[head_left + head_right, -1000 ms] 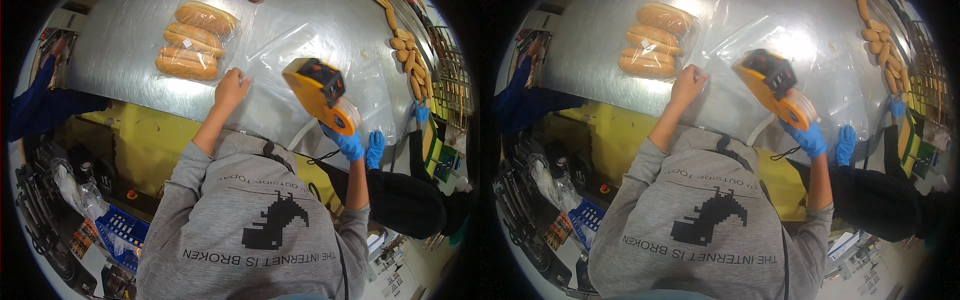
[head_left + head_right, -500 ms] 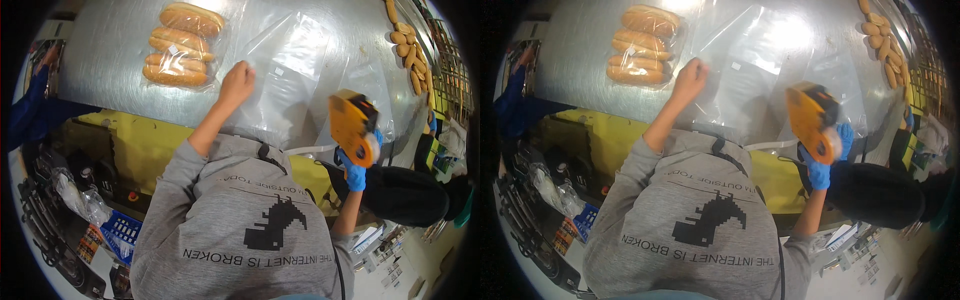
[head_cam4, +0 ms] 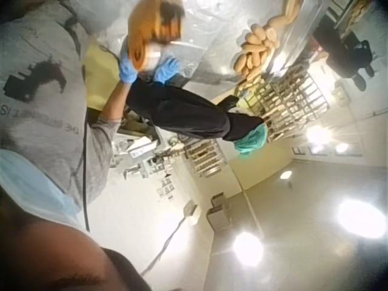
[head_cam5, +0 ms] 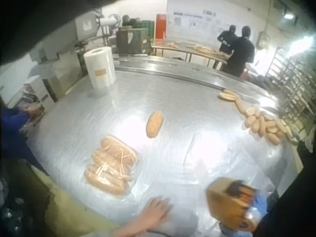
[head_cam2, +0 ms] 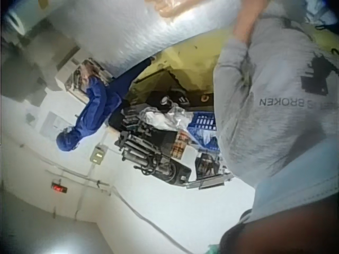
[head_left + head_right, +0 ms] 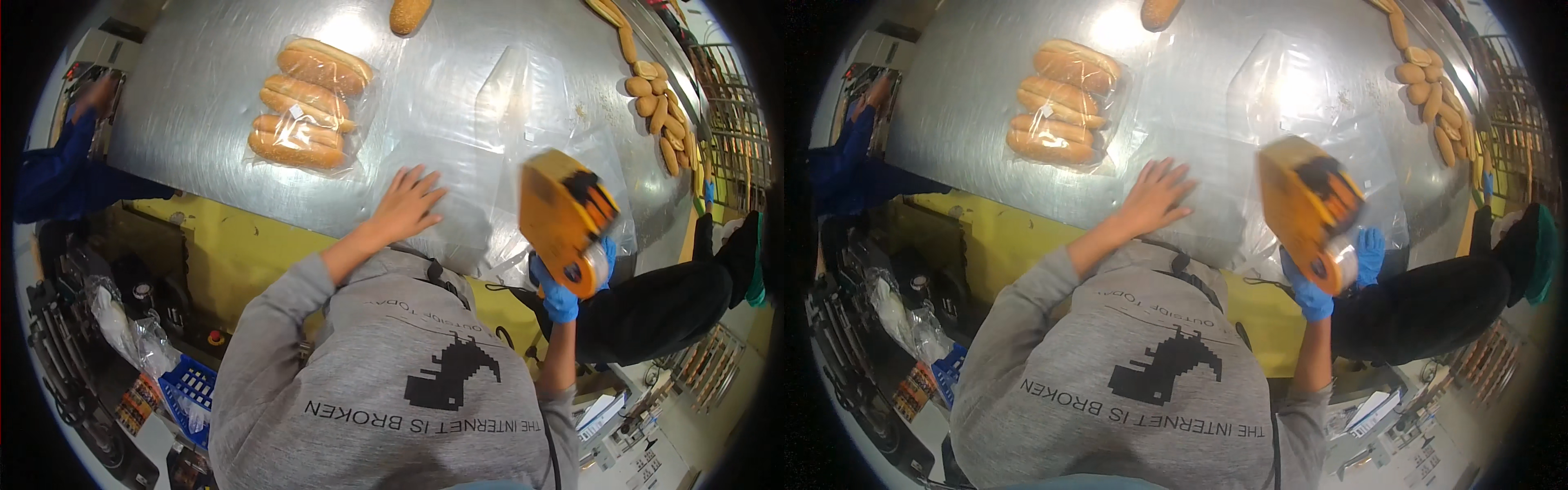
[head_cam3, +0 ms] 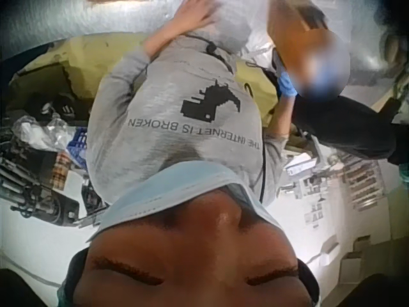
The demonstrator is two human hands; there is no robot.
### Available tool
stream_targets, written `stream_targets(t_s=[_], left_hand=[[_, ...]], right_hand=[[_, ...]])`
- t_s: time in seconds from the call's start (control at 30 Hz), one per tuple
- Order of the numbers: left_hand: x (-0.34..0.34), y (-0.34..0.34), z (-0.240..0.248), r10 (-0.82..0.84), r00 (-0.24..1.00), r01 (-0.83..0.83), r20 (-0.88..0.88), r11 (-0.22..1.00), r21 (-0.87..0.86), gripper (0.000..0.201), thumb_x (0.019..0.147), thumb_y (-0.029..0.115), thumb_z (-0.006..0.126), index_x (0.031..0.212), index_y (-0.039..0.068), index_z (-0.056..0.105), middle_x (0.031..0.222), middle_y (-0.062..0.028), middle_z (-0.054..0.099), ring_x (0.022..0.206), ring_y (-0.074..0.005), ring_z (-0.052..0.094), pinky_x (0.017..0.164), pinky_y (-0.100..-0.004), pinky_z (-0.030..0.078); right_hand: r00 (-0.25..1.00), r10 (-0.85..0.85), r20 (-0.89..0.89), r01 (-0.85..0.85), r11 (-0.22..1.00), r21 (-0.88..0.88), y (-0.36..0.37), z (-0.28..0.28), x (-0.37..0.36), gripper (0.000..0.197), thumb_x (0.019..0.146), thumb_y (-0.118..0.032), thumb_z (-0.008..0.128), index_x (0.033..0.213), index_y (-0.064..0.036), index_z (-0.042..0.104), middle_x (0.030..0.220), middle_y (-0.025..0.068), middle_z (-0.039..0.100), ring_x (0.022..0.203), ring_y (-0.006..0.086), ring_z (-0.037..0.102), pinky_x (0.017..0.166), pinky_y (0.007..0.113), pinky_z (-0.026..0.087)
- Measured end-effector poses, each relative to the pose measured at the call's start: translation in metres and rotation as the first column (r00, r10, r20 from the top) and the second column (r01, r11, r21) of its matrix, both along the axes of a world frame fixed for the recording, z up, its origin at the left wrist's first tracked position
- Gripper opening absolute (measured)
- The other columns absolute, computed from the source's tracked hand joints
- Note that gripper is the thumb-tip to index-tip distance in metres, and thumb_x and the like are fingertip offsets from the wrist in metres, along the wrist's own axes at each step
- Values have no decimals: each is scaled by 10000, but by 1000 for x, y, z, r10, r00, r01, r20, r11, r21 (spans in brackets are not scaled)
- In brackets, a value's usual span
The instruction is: The person places long bread rolls into clear plastic bags on a stainless steel table. They use a handheld yellow heat sealer to close the bags and then stack the packaged rolls. The person also wipes the table surface with their gloved hands between batches.
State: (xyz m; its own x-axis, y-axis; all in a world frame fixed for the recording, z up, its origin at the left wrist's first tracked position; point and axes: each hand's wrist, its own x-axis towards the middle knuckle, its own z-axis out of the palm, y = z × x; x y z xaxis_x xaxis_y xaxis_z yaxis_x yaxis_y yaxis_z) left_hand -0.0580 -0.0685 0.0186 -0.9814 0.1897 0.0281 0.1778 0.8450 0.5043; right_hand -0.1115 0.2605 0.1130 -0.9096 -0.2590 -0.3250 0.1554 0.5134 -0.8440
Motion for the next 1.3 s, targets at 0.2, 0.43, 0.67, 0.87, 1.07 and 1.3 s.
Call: stream_targets(t_s=[0.2, 0.43, 0.67, 0.87, 1.07, 1.3], left_hand=[[47, -22, -16, -16, 1000, 16, 9, 999, -42, 551, 840, 510, 474, 1333, 271, 409, 1475, -46, 217, 1335, -311, 227, 1061, -525, 186], [46, -23, -14, -19, 1000, 20, 23, 1000, -24, 552, 840, 516, 470, 1329, 268, 410, 1476, -39, 218, 1337, -309, 222, 1061, -526, 178], [18, -26, -9, -91, 995, 94, 43, 992, -82, 608, 813, 554, 492, 1333, 251, 408, 1477, -54, 212, 1346, -314, 194, 1067, -531, 149], [-72, -23, -15, -189, 982, 189, 21, 960, -204, 1032, 567, 740, 598, 1408, 238, 275, 1488, -175, 61, 1360, -379, 80, 1065, -556, 114], [-171, 22, -6, -222, 903, 365, 369, 848, -384, 1358, 371, 742, 714, 1446, 177, 109, 1480, -227, -28, 1365, -401, -30, 1069, -563, 69], [-256, 28, -20, -284, 891, 433, 355, 768, -471, 1426, 360, 644, 792, 1414, -7, 86, 1441, -236, 203, 1351, -404, 106, 1096, -478, 137]], right_hand=[[649, 746, -145, -663, 649, 373, -84, -6, -93, 364, 761, -236, 627, 1066, -40, 591, 1034, 196, 607, 921, 337, 597, 805, 360, 485], [699, 704, 126, -629, 523, 575, -27, -16, -119, 369, 738, -247, 631, 1035, -33, 587, 929, 228, 614, 851, 379, 594, 715, 404, 485], [991, 88, 103, -93, 995, 42, 35, 8, 13, 287, 754, -107, 645, 1028, -26, 611, 973, 97, 632, 935, 214, 588, 817, 328, 461], [925, -374, 73, 380, 915, -133, 6, 15, 126, 236, 752, -54, 676, 975, 7, 629, 985, 62, 634, 916, 153, 586, 809, 283, 459], [731, -638, -243, 659, 752, 8, -1, 43, 218, 267, 758, -32, 679, 1016, -11, 615, 944, 52, 642, 842, 152, 618, 759, 273, 483], [148, -916, -372, 872, 299, -388, 34, 108, 290, 219, 799, 9, 581, 1017, 6, 596, 994, 78, 618, 945, 185, 580, 843, 309, 456]])
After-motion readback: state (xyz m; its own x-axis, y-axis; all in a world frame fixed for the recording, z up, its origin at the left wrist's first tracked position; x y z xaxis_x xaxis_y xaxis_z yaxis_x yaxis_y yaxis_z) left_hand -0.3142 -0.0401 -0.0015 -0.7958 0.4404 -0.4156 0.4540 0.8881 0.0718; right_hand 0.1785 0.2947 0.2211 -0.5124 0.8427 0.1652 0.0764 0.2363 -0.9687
